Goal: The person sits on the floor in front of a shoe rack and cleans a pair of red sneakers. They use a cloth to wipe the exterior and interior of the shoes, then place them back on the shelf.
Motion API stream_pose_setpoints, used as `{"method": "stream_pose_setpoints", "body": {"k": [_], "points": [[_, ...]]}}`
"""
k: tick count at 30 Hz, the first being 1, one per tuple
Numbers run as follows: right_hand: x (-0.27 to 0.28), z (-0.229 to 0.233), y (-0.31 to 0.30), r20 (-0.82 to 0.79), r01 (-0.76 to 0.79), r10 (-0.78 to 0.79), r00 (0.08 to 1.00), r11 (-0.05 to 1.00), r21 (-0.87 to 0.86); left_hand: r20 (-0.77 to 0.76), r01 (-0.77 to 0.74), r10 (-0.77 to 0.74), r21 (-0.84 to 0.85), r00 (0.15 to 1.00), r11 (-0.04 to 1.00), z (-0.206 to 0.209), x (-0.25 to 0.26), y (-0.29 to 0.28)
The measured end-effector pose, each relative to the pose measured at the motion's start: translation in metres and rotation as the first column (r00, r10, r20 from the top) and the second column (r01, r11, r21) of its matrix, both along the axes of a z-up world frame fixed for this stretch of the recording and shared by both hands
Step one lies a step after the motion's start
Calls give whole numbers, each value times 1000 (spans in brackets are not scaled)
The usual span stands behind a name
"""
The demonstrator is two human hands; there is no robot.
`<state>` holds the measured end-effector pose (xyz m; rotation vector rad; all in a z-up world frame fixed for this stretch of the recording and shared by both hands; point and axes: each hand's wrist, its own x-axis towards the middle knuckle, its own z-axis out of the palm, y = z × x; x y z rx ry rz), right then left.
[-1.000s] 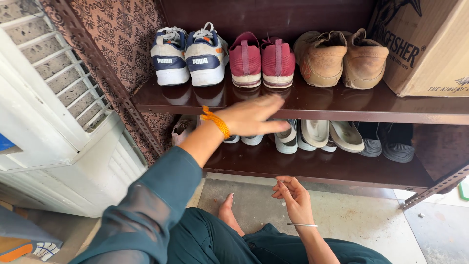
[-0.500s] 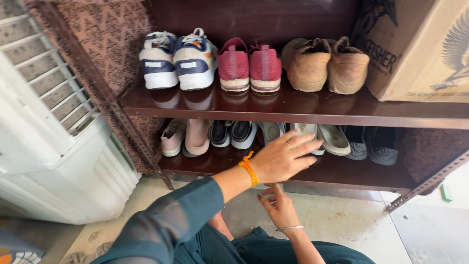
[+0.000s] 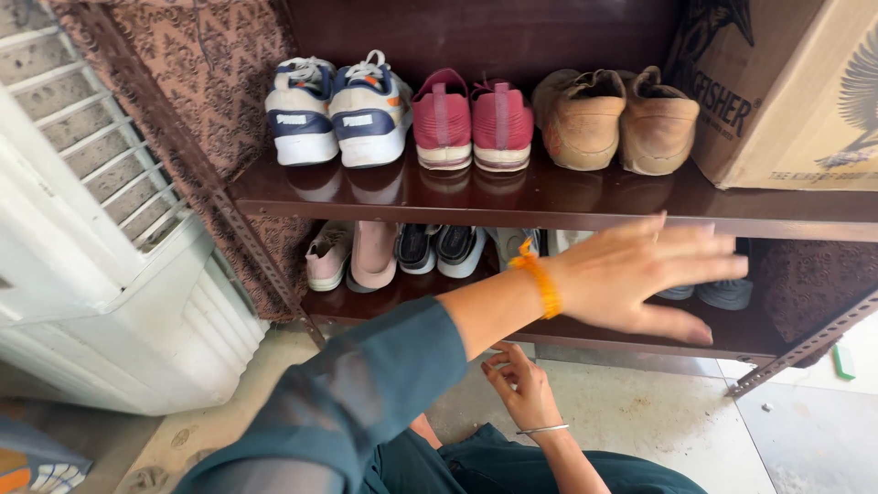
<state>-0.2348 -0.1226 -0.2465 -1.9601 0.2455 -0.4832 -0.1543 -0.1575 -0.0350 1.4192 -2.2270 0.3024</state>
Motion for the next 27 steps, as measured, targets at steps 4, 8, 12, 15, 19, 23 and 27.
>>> {"method": "stream_pose_setpoints", "body": {"k": [4, 8, 12, 15, 19, 23, 27], "points": [[-1, -1, 3, -53, 2, -2, 999, 1000, 4, 3, -309, 313, 170, 950, 936, -1, 41, -31], [-5, 8, 3, -61, -23, 21, 998, 999, -33, 211, -409, 387, 69, 898, 910, -1, 84, -28], [-5, 12, 3, -87, -46, 41, 995, 997, -60, 167, -445, 437, 9, 884, 896, -7, 103, 26], [-7, 10, 3, -55, -81, 76, 996, 992, -94, 140, -542, 557, -131, 819, 830, -10, 115, 90], [-5, 10, 3, -43, -108, 103, 994, 986, -128, 79, -669, 701, -240, 709, 704, -4, 137, 174], [-3, 6, 5, -110, -92, 74, 991, 981, -172, 38, -766, 809, -300, 586, 568, -7, 158, 265], [-2, 1, 6, -128, -93, 71, 989, 980, -176, 30, -834, 894, -349, 447, 428, -9, 174, 335]]}}
